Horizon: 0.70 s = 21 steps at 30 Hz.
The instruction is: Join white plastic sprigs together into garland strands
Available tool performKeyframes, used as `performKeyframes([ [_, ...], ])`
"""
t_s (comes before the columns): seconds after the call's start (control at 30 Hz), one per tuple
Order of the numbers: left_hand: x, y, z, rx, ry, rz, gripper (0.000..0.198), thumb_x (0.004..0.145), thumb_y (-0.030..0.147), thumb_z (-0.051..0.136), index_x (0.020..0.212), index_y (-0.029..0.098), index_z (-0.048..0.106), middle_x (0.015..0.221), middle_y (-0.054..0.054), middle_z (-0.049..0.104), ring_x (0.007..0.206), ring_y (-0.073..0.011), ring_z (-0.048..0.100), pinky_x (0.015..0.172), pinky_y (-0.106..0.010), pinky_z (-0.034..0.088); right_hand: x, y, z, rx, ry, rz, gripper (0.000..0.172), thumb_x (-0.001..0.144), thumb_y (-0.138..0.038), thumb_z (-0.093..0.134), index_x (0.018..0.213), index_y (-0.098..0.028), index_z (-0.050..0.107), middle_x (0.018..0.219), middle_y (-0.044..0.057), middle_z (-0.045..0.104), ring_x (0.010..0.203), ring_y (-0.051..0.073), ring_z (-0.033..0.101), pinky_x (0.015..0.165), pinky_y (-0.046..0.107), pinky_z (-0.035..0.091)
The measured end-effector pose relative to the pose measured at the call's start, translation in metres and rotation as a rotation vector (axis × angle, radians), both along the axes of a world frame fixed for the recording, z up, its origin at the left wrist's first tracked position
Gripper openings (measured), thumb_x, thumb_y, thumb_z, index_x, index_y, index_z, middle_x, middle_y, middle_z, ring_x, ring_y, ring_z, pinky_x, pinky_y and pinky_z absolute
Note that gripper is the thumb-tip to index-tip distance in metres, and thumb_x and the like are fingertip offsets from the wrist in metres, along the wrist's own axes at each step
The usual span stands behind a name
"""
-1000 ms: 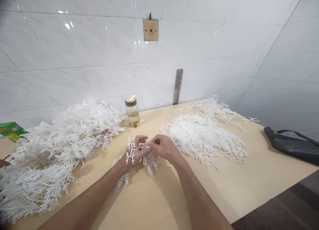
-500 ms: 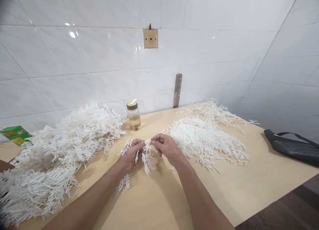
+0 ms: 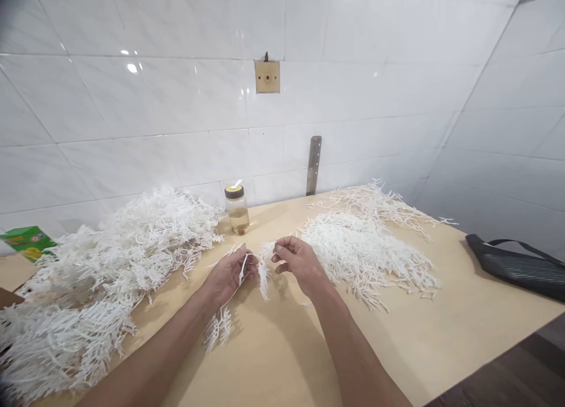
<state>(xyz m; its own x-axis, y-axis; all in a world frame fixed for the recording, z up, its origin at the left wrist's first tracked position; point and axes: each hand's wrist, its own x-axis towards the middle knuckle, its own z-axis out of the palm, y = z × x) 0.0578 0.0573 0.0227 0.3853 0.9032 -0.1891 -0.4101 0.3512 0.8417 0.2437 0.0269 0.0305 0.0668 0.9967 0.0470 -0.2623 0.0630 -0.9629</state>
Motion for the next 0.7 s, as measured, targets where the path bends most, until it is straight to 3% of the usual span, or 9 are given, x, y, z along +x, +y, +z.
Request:
performKeyframes([
  [0.13, -0.003, 0.003, 0.006, -0.064, -0.044, 0.004, 0.040, 0.084, 0.053, 0.060, 0.075, 0.014, 0.058, 0.070, -0.007, 0.066, 0.067, -0.0179, 0.065, 0.074, -0.032, 0.053, 0.002, 0.004, -0.002, -0.014, 0.035, -0.132, 0.036, 0.059, -0.040, 0.083, 0.077, -0.018, 0.061, 0.071, 0.000, 0.059, 0.069, 0.014, 0.057, 0.054, 0.026, 0.049],
  [0.23, -0.003, 0.002, 0.007, 0.026, 0.098, 0.031, 0.048, 0.081, 0.060, 0.061, 0.078, 0.013, 0.061, 0.072, -0.009, 0.067, 0.070, -0.0187, 0.066, 0.071, -0.029, 0.050, 0.001, 0.006, -0.004, -0.024, 0.060, -0.200, 0.036, 0.059, -0.039, 0.083, 0.078, -0.018, 0.062, 0.071, 0.001, 0.061, 0.070, 0.015, 0.059, 0.056, 0.027, 0.051],
  [0.33, -0.008, 0.006, 0.011, 0.129, 0.187, 0.073, 0.042, 0.073, 0.052, 0.073, 0.081, 0.012, 0.064, 0.078, -0.009, 0.068, 0.075, -0.0177, 0.065, 0.071, -0.027, 0.047, -0.001, 0.006, -0.004, -0.039, 0.112, -0.243, 0.036, 0.059, -0.038, 0.084, 0.080, -0.018, 0.062, 0.072, 0.002, 0.062, 0.069, 0.016, 0.061, 0.059, 0.030, 0.054],
  [0.47, -0.027, 0.020, 0.025, 0.096, 0.251, 0.276, 0.030, 0.067, 0.035, 0.078, 0.083, 0.014, 0.064, 0.085, -0.008, 0.068, 0.080, -0.0187, 0.064, 0.074, -0.030, 0.047, -0.004, 0.005, -0.002, -0.057, 0.149, -0.265, 0.035, 0.057, -0.036, 0.085, 0.077, -0.018, 0.063, 0.071, 0.003, 0.062, 0.068, 0.017, 0.062, 0.064, 0.034, 0.058],
  [0.5, -0.031, 0.022, 0.029, 0.122, 0.317, 0.389, 0.028, 0.066, 0.030, 0.078, 0.083, 0.015, 0.063, 0.083, -0.006, 0.067, 0.078, -0.0181, 0.063, 0.073, -0.030, 0.047, -0.005, 0.004, -0.001, -0.066, 0.144, -0.258, 0.034, 0.057, -0.036, 0.085, 0.076, -0.018, 0.062, 0.071, 0.003, 0.062, 0.068, 0.017, 0.062, 0.065, 0.035, 0.058],
  [0.6, -0.031, 0.015, 0.039, 0.510, 0.518, 0.716, 0.024, 0.065, 0.021, 0.076, 0.086, 0.019, 0.065, 0.084, -0.002, 0.066, 0.080, -0.0167, 0.060, 0.078, -0.030, 0.047, -0.012, 0.003, 0.000, -0.092, 0.121, -0.243, 0.033, 0.057, -0.035, 0.085, 0.075, -0.018, 0.062, 0.071, 0.003, 0.061, 0.069, 0.017, 0.062, 0.065, 0.034, 0.058],
  [0.7, -0.015, -0.004, 0.038, 0.899, 0.678, 0.489, 0.008, 0.078, 0.024, 0.067, 0.085, 0.021, 0.071, 0.091, -0.007, 0.068, 0.088, -0.0214, 0.061, 0.083, -0.036, 0.049, -0.020, 0.001, -0.001, -0.095, 0.104, -0.229, 0.035, 0.057, -0.037, 0.085, 0.076, -0.017, 0.063, 0.072, 0.003, 0.062, 0.070, 0.017, 0.062, 0.069, 0.035, 0.057],
])
